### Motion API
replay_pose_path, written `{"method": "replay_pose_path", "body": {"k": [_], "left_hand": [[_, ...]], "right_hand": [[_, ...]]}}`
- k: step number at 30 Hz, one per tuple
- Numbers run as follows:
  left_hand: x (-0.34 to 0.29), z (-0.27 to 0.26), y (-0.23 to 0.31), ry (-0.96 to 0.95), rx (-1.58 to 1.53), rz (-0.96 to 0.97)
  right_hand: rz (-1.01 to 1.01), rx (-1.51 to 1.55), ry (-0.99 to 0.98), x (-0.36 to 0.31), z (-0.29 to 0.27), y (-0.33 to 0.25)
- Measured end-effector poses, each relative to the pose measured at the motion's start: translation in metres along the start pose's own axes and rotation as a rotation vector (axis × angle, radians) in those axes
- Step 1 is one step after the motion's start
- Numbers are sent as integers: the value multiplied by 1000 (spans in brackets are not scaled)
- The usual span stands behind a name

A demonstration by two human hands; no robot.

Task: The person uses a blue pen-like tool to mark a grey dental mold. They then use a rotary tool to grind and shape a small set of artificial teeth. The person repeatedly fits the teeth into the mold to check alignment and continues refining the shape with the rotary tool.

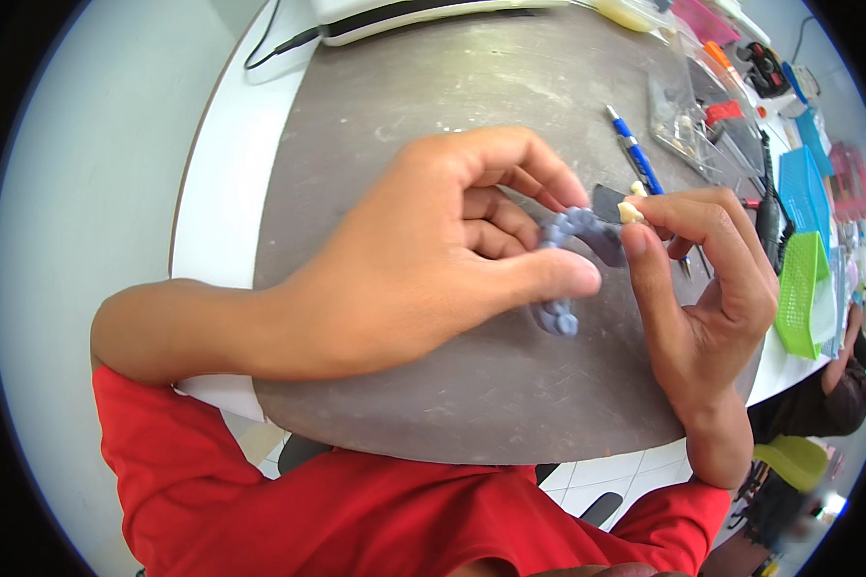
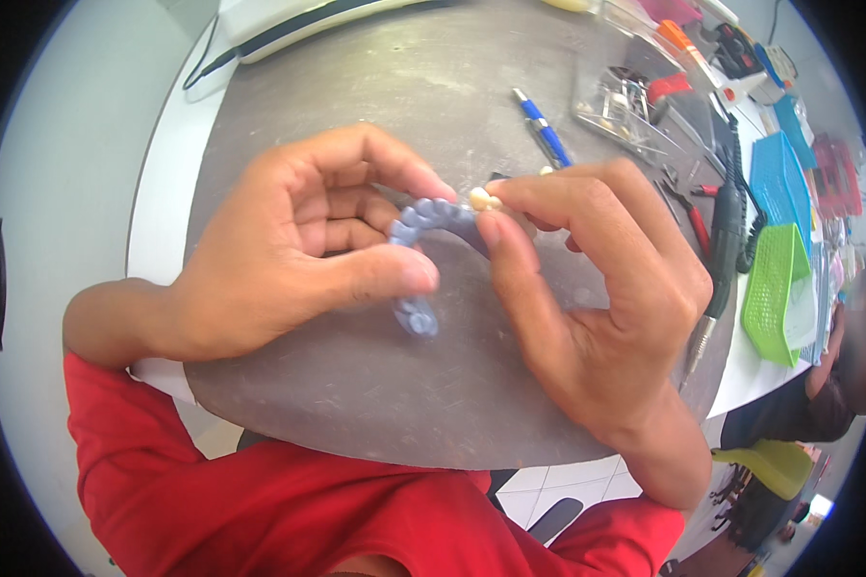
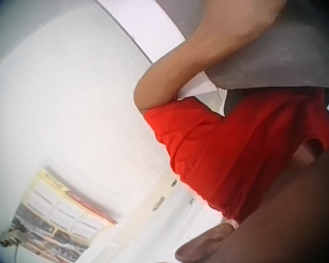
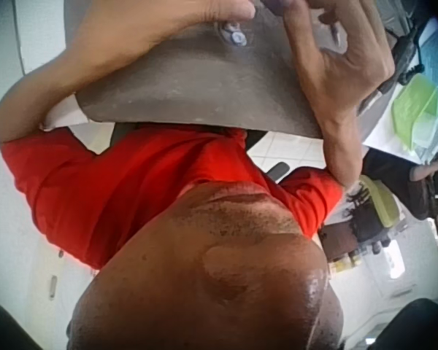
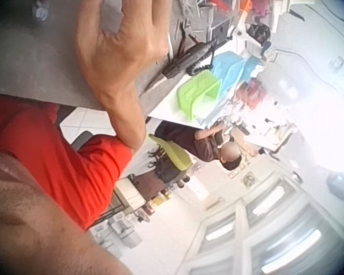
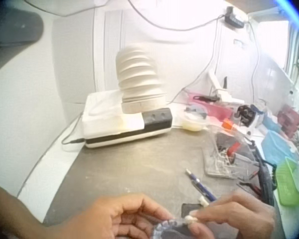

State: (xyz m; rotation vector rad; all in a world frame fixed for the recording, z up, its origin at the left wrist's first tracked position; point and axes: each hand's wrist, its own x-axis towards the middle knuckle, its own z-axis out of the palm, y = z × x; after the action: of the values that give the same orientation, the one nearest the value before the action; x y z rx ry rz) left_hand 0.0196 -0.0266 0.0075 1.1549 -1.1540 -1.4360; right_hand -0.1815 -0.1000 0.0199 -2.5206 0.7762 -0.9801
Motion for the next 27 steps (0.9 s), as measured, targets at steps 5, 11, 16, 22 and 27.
{"method": "replay_pose_path", "body": {"k": [5,11,16,22,27], "left_hand": [[2,-6,4,127,3,33],[7,-9,13,101,-32,-3],[-2,-6,12,24,-53,44],[-6,-2,9,-82,-89,142],[-11,1,12,-110,-4,206]], "right_hand": [[21,-57,-71,-5,-21,3],[-27,-345,-160,-25,-29,9],[40,-728,-99,-26,-68,36],[119,-821,-189,-32,-69,52],[96,-723,-101,-32,-67,51]]}}
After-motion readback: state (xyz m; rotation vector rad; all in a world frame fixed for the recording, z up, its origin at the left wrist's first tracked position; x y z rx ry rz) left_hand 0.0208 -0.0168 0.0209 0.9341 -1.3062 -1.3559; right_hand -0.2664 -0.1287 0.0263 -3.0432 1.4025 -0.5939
